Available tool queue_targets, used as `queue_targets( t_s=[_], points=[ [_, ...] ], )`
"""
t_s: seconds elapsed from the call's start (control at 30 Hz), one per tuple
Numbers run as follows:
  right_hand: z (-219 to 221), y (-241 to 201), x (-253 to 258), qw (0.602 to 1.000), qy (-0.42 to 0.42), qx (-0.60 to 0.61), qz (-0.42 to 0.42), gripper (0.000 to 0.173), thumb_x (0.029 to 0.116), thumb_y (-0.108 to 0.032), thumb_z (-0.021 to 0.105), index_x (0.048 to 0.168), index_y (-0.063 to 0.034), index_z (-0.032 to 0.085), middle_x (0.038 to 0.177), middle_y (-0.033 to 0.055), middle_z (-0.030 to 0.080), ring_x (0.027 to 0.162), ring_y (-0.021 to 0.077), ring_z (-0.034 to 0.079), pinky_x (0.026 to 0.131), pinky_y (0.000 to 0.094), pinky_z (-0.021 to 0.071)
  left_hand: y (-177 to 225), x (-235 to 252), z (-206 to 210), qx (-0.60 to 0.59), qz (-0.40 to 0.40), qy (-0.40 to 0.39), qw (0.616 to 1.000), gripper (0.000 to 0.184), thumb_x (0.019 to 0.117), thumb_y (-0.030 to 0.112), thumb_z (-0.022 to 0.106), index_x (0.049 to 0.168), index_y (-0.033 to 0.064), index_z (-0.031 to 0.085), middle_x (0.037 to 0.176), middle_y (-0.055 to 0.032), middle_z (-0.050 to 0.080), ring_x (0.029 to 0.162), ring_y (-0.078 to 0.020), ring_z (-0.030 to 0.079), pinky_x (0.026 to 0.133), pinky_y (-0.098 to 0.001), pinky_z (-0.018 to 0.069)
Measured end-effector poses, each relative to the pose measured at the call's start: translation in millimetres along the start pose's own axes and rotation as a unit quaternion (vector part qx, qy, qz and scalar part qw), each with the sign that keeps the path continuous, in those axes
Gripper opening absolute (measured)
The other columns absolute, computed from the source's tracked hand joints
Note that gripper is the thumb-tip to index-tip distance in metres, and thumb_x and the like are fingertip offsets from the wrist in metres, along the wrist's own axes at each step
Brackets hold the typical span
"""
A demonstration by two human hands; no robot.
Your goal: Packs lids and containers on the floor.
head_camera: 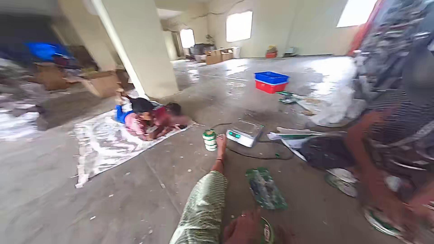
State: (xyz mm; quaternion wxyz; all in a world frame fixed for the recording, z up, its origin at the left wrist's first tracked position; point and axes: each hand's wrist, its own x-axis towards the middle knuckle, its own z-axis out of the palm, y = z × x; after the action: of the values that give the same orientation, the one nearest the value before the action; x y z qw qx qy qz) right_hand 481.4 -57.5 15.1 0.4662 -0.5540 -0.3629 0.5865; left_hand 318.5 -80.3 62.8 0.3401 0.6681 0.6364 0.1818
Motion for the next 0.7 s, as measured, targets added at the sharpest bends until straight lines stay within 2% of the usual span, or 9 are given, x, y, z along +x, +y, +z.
queue_targets(
  t_s=[0.07,0.17,0.3,0.4,0.43,0.47,0.53,0.63,0.7],
  points=[
    [-3,1,-13,0.998,-0.003,0.031,-0.048,0.049,0.1091,-0.013,0.025,0.149,0.0133,0.033,0.144,0.0246,0.052,0.126,0.0184,0.056,0.105,0.0331,0.0476,30,-2,-12,-0.035,0.041,-0.014,0.998,0.12,0.0672,0.035,0.093,0.162,0.0088,0.024,0.154,-0.028,0.042,0.142,-0.0451,0.042,0.115,-0.0606,0.0366],
    [5,-11,-22,0.945,0.087,0.316,-0.005,0.052,0.1098,-0.035,0.016,0.126,-0.0036,0.054,0.105,0.0044,0.068,0.094,0.0079,0.067,0.081,0.0297,0.0575,58,10,-8,-0.028,0.116,-0.009,0.993,0.134,0.0569,0.041,0.097,0.162,0.0052,0.022,0.156,-0.028,0.04,0.144,-0.047,0.039,0.116,-0.0646,0.033],
    [-32,-34,-2,0.876,0.107,0.47,-0.016,0.054,0.1067,-0.046,0.018,0.125,-0.0093,0.053,0.104,0.0085,0.068,0.096,0.0198,0.068,0.081,0.0434,0.0573,56,25,-20,-0.046,0.095,0.018,0.994,0.137,0.0519,0.054,0.096,0.161,0.0059,0.028,0.165,-0.0299,0.023,0.153,-0.0499,0.019,0.119,-0.0732,0.0144],
    [-74,-43,49,0.938,0.223,0.24,-0.116,0.04,0.1094,-0.027,0.026,0.134,-0.0045,0.048,0.106,0.0098,0.067,0.093,0.0178,0.07,0.076,0.0362,0.0597,-4,28,-22,-0.066,0.103,0.064,0.99,0.127,0.0596,0.057,0.091,0.157,-0.0004,0.034,0.161,-0.0299,0.033,0.15,-0.0538,0.025,0.116,-0.0761,0.0172],
    [-84,-49,66,0.95,0.271,0.092,-0.123,0.039,0.1092,-0.017,0.032,0.145,-0.0031,0.039,0.121,0.0098,0.064,0.106,0.0158,0.067,0.085,0.032,0.0584,-23,24,-22,-0.074,0.097,0.063,0.991,0.125,0.059,0.051,0.092,0.156,-0.0033,0.035,0.16,-0.0324,0.033,0.148,-0.0575,0.023,0.114,-0.0788,0.0162],
    [-94,-53,81,0.952,0.285,-0.042,-0.109,0.056,0.1064,-0.01,0.043,0.158,0.0,0.024,0.151,0.0203,0.047,0.133,0.027,0.052,0.106,0.0414,0.046,-41,19,-21,-0.08,0.08,0.045,0.993,0.125,0.0585,0.046,0.094,0.156,-0.0042,0.034,0.159,-0.0336,0.032,0.148,-0.0589,0.021,0.114,-0.0793,0.0141],
    [-102,-47,117,0.88,0.322,-0.349,-0.023,0.083,0.0967,-0.02,0.069,0.162,-0.0013,0.022,0.158,0.0317,0.036,0.142,0.0505,0.039,0.11,0.0642,0.0368,-72,13,-12,-0.07,0.061,0.011,0.996,0.127,0.0584,0.043,0.095,0.156,-0.0077,0.032,0.157,-0.037,0.034,0.146,-0.0611,0.024,0.114,-0.078,0.0155],
    [-99,18,161,0.748,0.283,-0.594,0.085,0.083,0.0945,-0.045,0.067,0.162,-0.0142,0.03,0.161,0.0227,0.036,0.147,0.0533,0.031,0.103,0.0775,0.0349,-106,6,13,-0.075,0.061,-0.008,0.995,0.127,0.0602,0.051,0.093,0.155,-0.0075,0.032,0.155,-0.0351,0.039,0.144,-0.058,0.032,0.115,-0.0767,0.0174],
    [-98,40,171,0.724,0.28,-0.622,0.097,0.078,0.0954,-0.046,0.064,0.161,-0.0161,0.034,0.163,0.0185,0.036,0.149,0.0511,0.028,0.103,0.0789,0.0316,-117,6,26,-0.071,0.057,-0.005,0.996,0.131,0.0575,0.064,0.089,0.155,-0.0053,0.035,0.156,-0.0286,0.042,0.147,-0.0519,0.034,0.117,-0.0757,0.0163]
  ],
)
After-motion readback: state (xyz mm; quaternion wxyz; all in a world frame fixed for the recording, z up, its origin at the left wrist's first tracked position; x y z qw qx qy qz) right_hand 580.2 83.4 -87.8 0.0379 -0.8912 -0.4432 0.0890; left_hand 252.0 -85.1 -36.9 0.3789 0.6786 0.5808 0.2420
